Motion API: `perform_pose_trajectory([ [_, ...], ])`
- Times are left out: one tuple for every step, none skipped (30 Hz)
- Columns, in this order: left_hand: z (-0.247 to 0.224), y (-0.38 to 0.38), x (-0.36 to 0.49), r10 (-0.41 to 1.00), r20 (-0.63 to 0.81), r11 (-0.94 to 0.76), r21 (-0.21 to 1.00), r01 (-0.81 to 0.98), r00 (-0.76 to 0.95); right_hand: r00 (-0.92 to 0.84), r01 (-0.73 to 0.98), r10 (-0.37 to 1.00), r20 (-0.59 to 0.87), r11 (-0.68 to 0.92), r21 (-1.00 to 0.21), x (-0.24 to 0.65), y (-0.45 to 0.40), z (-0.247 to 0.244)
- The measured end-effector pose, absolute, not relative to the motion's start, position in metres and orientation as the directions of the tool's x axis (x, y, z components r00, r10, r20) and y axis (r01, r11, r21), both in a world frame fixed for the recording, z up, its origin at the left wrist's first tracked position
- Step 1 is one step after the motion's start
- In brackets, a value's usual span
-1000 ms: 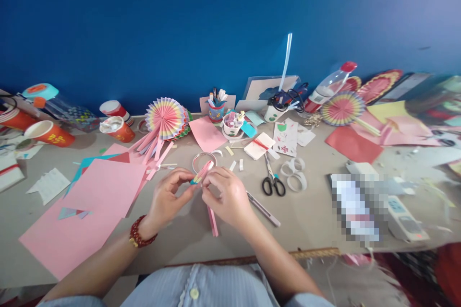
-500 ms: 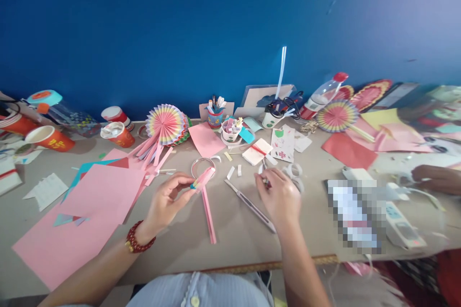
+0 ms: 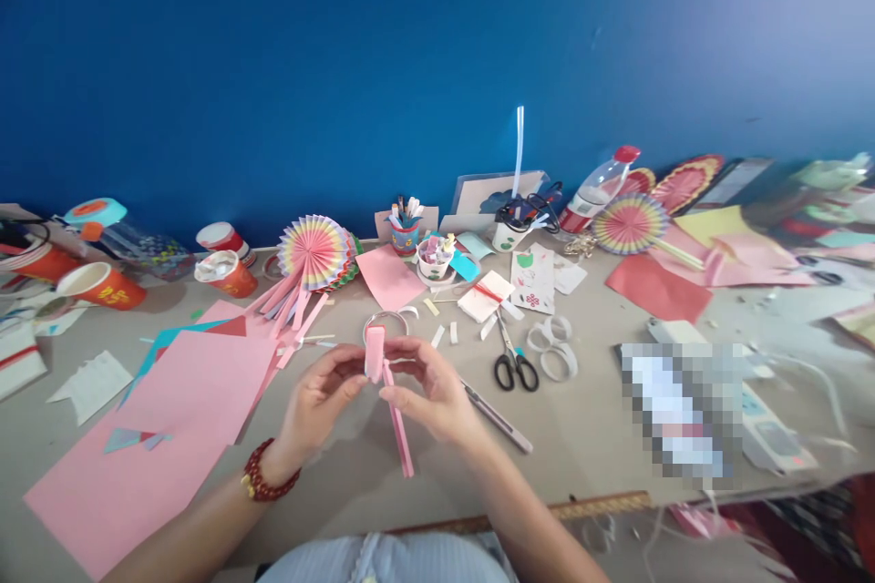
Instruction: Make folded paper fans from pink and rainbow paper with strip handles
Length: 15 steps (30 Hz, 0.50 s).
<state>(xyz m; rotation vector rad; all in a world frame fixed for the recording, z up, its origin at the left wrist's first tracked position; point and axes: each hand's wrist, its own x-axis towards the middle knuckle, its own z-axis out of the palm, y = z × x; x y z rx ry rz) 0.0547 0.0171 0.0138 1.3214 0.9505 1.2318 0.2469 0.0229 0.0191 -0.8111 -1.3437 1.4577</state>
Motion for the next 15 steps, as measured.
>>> perform_pose_trajectory([
  [0.014,0.017,0.056,0.981,0.128,-0.109,0.986,-0.128,0.147,-0.326,-0.223,0.937,0.124,0.052,-0.973,0.242,0.02,0.017],
  [0.015,0.017,0.057,0.984,0.107,-0.085,0.985,-0.153,0.142,-0.314,-0.23,0.942,0.122,0.049,-0.972,0.238,0.018,0.016],
  [0.015,0.016,0.057,0.986,0.09,-0.066,0.983,-0.172,0.14,-0.289,-0.227,0.95,0.121,0.055,-0.972,0.234,0.016,0.014],
  [0.015,0.016,0.058,0.987,0.079,-0.052,0.981,-0.184,0.139,-0.257,-0.22,0.959,0.121,0.064,-0.973,0.231,0.015,0.013],
  [0.015,0.015,0.059,0.988,0.073,-0.045,0.98,-0.192,0.138,-0.226,-0.213,0.966,0.122,0.073,-0.974,0.228,0.014,0.012],
  [0.015,0.015,0.059,0.988,0.071,-0.043,0.98,-0.197,0.136,-0.203,-0.207,0.972,0.122,0.079,-0.975,0.226,0.014,0.011],
  [0.014,0.014,0.059,0.989,0.072,-0.045,0.979,-0.197,0.132,-0.187,-0.203,0.974,0.124,0.085,-0.975,0.224,0.014,0.011],
  [0.014,0.014,0.059,0.989,0.076,-0.051,0.98,-0.193,0.126,-0.181,-0.2,0.975,0.131,0.094,-0.975,0.224,0.014,0.011],
  [0.013,0.013,0.059,0.989,0.084,-0.062,0.981,-0.183,0.118,-0.18,-0.196,0.974,0.139,0.103,-0.975,0.224,0.014,0.01],
  [0.012,0.012,0.059,0.989,0.099,-0.08,0.983,-0.167,0.108,-0.178,-0.189,0.972,0.153,0.119,-0.975,0.224,0.015,0.01],
  [0.011,0.011,0.059,0.988,0.12,-0.106,0.984,-0.142,0.099,-0.175,-0.177,0.969,0.173,0.142,-0.974,0.225,0.015,0.01],
  [0.011,0.01,0.058,0.985,0.148,-0.137,0.984,-0.113,0.093,-0.17,-0.158,0.965,0.198,0.171,-0.973,0.226,0.016,0.01],
  [0.01,0.009,0.058,0.98,0.176,-0.168,0.982,-0.081,0.093,-0.167,-0.131,0.96,0.224,0.204,-0.97,0.227,0.016,0.01],
  [0.009,0.008,0.058,0.975,0.196,-0.191,0.98,-0.051,0.103,-0.167,-0.098,0.954,0.249,0.235,-0.967,0.228,0.017,0.011],
  [0.009,0.006,0.058,0.971,0.205,-0.203,0.979,-0.026,0.122,-0.168,-0.062,0.947,0.272,0.266,-0.962,0.23,0.017,0.012],
])
